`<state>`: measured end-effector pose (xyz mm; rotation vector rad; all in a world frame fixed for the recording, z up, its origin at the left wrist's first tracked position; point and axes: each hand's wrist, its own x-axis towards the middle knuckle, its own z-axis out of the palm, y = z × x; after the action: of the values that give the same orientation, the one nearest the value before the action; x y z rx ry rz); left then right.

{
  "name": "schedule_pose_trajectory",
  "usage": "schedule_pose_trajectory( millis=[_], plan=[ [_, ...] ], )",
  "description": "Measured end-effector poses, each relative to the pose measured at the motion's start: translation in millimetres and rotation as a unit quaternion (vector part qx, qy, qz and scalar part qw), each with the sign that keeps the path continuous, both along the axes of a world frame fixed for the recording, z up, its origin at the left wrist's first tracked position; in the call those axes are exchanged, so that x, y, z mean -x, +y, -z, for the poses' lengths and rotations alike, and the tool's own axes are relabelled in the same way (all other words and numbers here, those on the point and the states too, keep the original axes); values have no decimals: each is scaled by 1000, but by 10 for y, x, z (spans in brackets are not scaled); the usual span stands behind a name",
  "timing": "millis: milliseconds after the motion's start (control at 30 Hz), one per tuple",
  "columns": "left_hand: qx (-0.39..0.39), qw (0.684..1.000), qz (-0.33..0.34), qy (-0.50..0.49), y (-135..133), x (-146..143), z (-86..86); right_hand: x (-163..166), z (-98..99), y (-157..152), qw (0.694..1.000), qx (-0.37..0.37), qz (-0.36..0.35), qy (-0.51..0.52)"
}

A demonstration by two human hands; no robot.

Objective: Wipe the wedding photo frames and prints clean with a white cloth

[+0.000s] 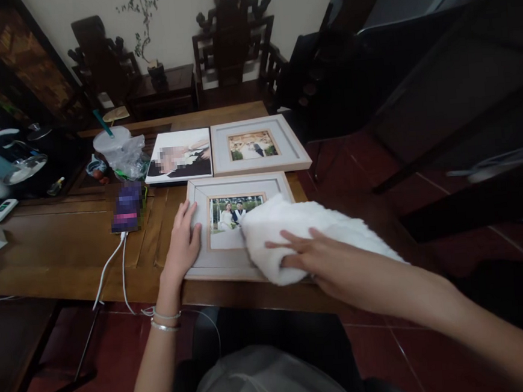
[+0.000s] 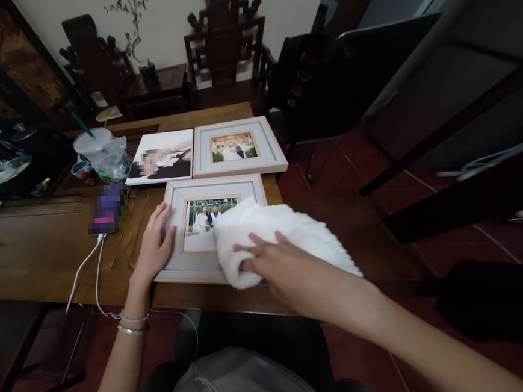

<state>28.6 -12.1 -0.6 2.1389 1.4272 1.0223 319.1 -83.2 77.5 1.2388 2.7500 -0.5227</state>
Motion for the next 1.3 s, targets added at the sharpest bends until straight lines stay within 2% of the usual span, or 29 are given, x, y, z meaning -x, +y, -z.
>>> schedule_pose_trajectory(
  millis=[100, 200, 300, 367, 433, 600, 767, 900, 1000, 1067, 1100, 1133, 1167, 1233, 1300],
  plan=[
    [27, 999, -34, -28, -31, -2, 61, -180, 98, 109, 997, -24, 68, 12],
    [98, 986, -80, -113, -95, -3, 73, -244, 235, 166, 994, -34, 88, 58],
    [229, 933, -126, -249, -220, 3, -6, -257, 353, 129, 991, -37, 80, 100],
    [308, 889, -122, -316, -336, 2, -93, -254, 396, 83, 990, -43, 71, 118],
    [348, 860, -115, -356, -461, -8, -176, -248, 403, 46, 988, -48, 61, 132],
    [343, 827, -173, -409, -729, 51, -355, -306, 348, 16, 975, -88, 44, 200],
    [330, 819, -259, -392, -936, 420, -671, -470, 420, -8, 938, -187, 93, 276],
    [280, 808, -330, -400, -992, 690, -967, -371, 536, -82, 922, -238, 84, 294],
    [248, 804, -341, -419, -841, 713, -1150, -140, 492, -114, 939, -175, 21, 296],
    [234, 805, -332, -433, -624, 652, -1248, -23, 361, -58, 948, -77, -6, 310],
    [225, 806, -326, -440, -485, 607, -1288, 2, 271, 5, 943, -26, 8, 330],
    [221, 808, -318, -444, -329, 555, -1323, 3, 173, 93, 930, 20, 43, 365],
    [225, 811, -302, -447, -162, 495, -1353, -17, 71, 202, 902, 58, 92, 417],
    [233, 820, -252, -458, 191, 350, -1397, -98, -124, 466, 807, 121, 194, 544],
    [243, 829, -199, -463, 542, 165, -1425, -193, -291, 750, 710, 176, 257, 631]
  ],
)
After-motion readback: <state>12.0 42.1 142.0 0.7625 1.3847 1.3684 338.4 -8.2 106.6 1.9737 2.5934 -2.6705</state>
